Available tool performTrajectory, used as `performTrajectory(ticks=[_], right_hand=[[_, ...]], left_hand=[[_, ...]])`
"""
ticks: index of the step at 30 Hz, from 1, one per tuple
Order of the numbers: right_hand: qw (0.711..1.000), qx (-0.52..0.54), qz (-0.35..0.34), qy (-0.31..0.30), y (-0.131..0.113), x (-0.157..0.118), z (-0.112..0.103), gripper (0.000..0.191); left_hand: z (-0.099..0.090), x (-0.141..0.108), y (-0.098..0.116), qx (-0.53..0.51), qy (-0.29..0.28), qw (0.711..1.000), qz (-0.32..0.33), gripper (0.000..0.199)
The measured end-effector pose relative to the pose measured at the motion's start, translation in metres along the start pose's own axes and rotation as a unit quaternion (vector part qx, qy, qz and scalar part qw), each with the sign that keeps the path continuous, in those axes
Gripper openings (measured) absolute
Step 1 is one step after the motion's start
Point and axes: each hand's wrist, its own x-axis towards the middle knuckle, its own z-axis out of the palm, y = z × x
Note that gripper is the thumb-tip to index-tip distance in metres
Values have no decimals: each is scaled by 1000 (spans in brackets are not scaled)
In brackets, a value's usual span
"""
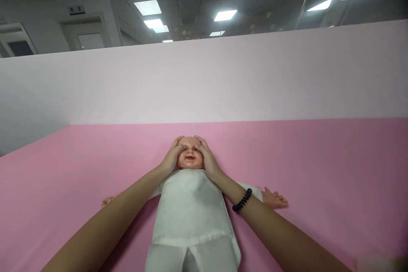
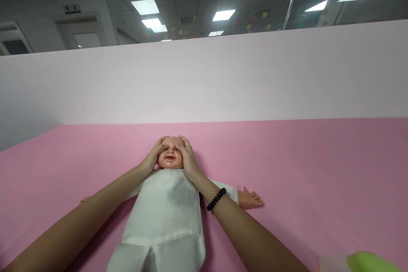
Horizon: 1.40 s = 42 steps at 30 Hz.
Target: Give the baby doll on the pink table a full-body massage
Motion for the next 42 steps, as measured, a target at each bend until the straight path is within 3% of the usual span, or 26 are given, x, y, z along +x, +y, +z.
performTrajectory(ticks=[17, 24, 42], right_hand=[[999, -43, -8, -22, 3, -1, -4, 66], [1000, -20, -13, -3, 7, 4, -4, 58], [999, -28, -5, -19, 2, 0, -2, 65]], left_hand=[[0, -3, 1, 12, -10, 1000, -5, 56], [3, -5, 5, -17, -4, 999, -32, 54], [0, -4, 2, 6, -12, 1000, -11, 55]])
